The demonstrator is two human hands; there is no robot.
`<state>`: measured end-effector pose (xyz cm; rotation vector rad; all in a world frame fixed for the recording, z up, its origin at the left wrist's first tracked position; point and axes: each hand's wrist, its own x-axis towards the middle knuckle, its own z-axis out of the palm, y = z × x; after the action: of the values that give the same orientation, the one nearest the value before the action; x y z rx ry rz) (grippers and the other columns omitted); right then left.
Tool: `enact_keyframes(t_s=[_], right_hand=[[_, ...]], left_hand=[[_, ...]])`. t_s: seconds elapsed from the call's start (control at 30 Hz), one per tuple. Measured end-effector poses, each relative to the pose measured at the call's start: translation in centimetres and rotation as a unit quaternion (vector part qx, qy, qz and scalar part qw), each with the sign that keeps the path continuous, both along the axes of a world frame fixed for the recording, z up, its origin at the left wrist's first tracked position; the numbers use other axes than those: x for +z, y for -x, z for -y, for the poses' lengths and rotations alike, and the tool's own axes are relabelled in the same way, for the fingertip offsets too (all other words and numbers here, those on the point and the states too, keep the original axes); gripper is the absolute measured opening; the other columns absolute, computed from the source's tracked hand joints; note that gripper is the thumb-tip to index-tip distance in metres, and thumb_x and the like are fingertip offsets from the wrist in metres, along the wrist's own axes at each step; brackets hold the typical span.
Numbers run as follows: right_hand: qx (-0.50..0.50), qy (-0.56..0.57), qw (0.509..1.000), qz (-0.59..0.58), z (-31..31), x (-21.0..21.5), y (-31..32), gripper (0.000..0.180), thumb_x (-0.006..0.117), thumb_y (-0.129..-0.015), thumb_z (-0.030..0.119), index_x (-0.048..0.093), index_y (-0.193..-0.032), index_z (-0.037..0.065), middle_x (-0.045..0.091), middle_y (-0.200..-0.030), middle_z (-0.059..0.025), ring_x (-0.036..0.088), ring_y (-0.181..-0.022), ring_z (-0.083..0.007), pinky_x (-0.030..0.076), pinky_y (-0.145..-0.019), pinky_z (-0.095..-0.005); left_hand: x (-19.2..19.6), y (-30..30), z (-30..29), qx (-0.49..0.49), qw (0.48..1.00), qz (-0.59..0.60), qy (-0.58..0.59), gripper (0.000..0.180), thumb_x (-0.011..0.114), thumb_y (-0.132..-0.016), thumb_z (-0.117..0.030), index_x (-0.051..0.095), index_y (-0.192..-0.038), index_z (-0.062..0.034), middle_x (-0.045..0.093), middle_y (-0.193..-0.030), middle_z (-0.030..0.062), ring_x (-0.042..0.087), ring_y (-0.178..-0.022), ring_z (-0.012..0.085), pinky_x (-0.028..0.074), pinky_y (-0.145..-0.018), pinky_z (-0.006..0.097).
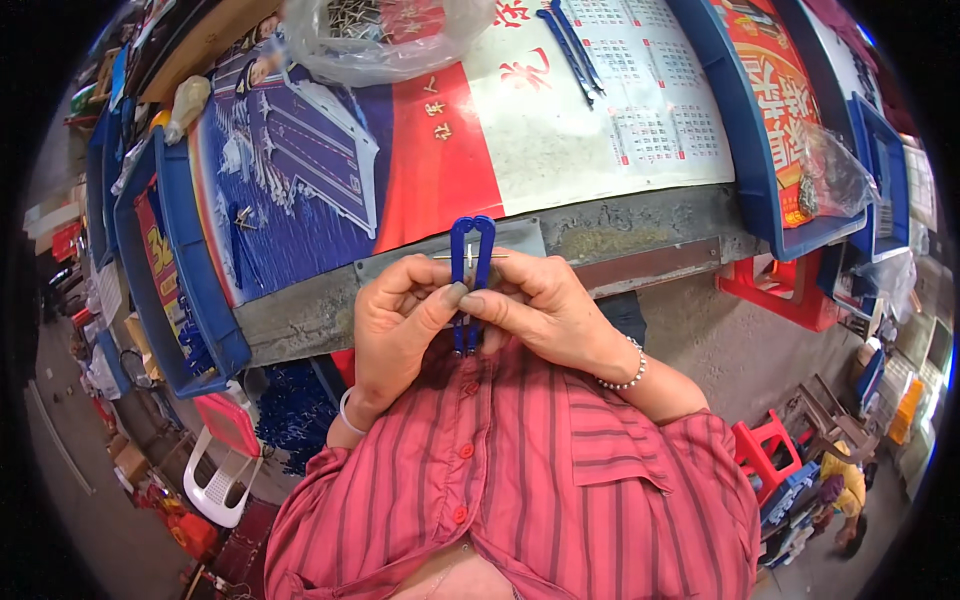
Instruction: Assembling small blue plastic clips by inserting metal components by hand.
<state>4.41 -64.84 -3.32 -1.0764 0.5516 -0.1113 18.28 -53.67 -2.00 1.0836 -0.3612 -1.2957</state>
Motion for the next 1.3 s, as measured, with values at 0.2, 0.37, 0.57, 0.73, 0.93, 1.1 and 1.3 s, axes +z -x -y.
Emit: enact_keyframes(t_s=[0.2, 0.37, 0.57, 0.73, 0.93, 1.1, 1.3], right_hand=[[0.022, -0.028, 0.999, 0.014, 0.5, 0.1, -0.1, 0.018, 0.057, -0.091, 0.01, 0.057, -0.107, 0.0, 0.061, -0.076, -0.0021, 0.059, -0.055, -0.0077, 0.048, -0.049, -0.0198], [0.004, -0.061, 0.998, 0.025, 0.9, -0.5, 0.0, 0.02, 0.056, -0.091, 0.01, 0.057, -0.108, 0.0, 0.061, -0.076, -0.0026, 0.059, -0.054, -0.0078, 0.047, -0.048, -0.019], [-0.011, -0.081, 0.996, 0.045, 1.2, -0.6, 0.1, 0.02, 0.056, -0.093, 0.016, 0.059, -0.107, 0.002, 0.058, -0.073, 0.0017, 0.053, -0.052, -0.0032, 0.043, -0.048, -0.0174], [-0.012, -0.095, 0.995, 0.038, 1.4, -0.7, -0.1, 0.021, 0.057, -0.093, 0.017, 0.059, -0.107, 0.002, 0.056, -0.07, 0.0021, 0.053, -0.051, -0.0035, 0.043, -0.047, -0.0183], [-0.004, -0.099, 0.995, 0.032, 1.5, -1.1, -0.5, 0.023, 0.057, -0.092, 0.019, 0.058, -0.109, 0.002, 0.056, -0.069, 0.0023, 0.053, -0.051, -0.004, 0.043, -0.046, -0.0189], [-0.008, -0.096, 0.995, 0.038, 1.6, -0.6, -0.7, 0.027, 0.057, -0.092, 0.019, 0.057, -0.113, 0.002, 0.057, -0.071, 0.0017, 0.053, -0.051, -0.0041, 0.043, -0.047, -0.0188], [-0.021, -0.06, 0.997, 0.041, 1.7, -0.9, 0.1, 0.026, 0.057, -0.092, 0.016, 0.057, -0.114, 0.002, 0.06, -0.076, 0.0, 0.053, -0.052, -0.004, 0.044, -0.047, -0.0181]], left_hand=[[-0.7, 0.0, 0.1, -0.013, 0.996, 0.089, -0.019, 0.01, 0.056, -0.09, -0.002, 0.057, -0.098, 0.0039, 0.063, -0.088, 0.0051, 0.058, -0.077, 0.0058, 0.048, -0.067, 0.019], [-0.5, 0.0, 0.8, -0.018, 0.997, 0.072, -0.022, 0.01, 0.057, -0.09, -0.002, 0.057, -0.098, 0.0033, 0.063, -0.089, 0.0045, 0.057, -0.079, 0.0052, 0.047, -0.069, 0.019], [-0.6, 0.0, 1.0, -0.025, 0.998, 0.057, -0.027, 0.01, 0.058, -0.09, -0.003, 0.057, -0.098, 0.0026, 0.063, -0.091, 0.0053, 0.058, -0.081, 0.0061, 0.047, -0.07, 0.019], [-0.7, 0.1, 1.5, -0.009, 0.997, 0.066, -0.028, 0.01, 0.058, -0.09, -0.003, 0.057, -0.098, 0.0031, 0.063, -0.092, 0.0054, 0.058, -0.082, 0.0069, 0.047, -0.074, 0.02], [-0.8, -0.2, 1.6, -0.008, 0.997, 0.061, -0.035, 0.011, 0.056, -0.09, -0.003, 0.056, -0.099, 0.0033, 0.063, -0.093, 0.0056, 0.057, -0.083, 0.0071, 0.046, -0.075, 0.02], [-0.9, 0.2, 1.9, 0.004, 0.997, 0.071, -0.04, 0.012, 0.056, -0.09, -0.003, 0.056, -0.101, 0.0011, 0.061, -0.09, 0.0029, 0.057, -0.08, 0.0054, 0.045, -0.073, 0.018], [-0.7, 0.3, 2.0, -0.036, 0.993, 0.107, -0.033, 0.019, 0.054, -0.092, -0.003, 0.052, -0.11, 0.0044, 0.061, -0.096, 0.0062, 0.057, -0.086, 0.0076, 0.046, -0.075, 0.02]])
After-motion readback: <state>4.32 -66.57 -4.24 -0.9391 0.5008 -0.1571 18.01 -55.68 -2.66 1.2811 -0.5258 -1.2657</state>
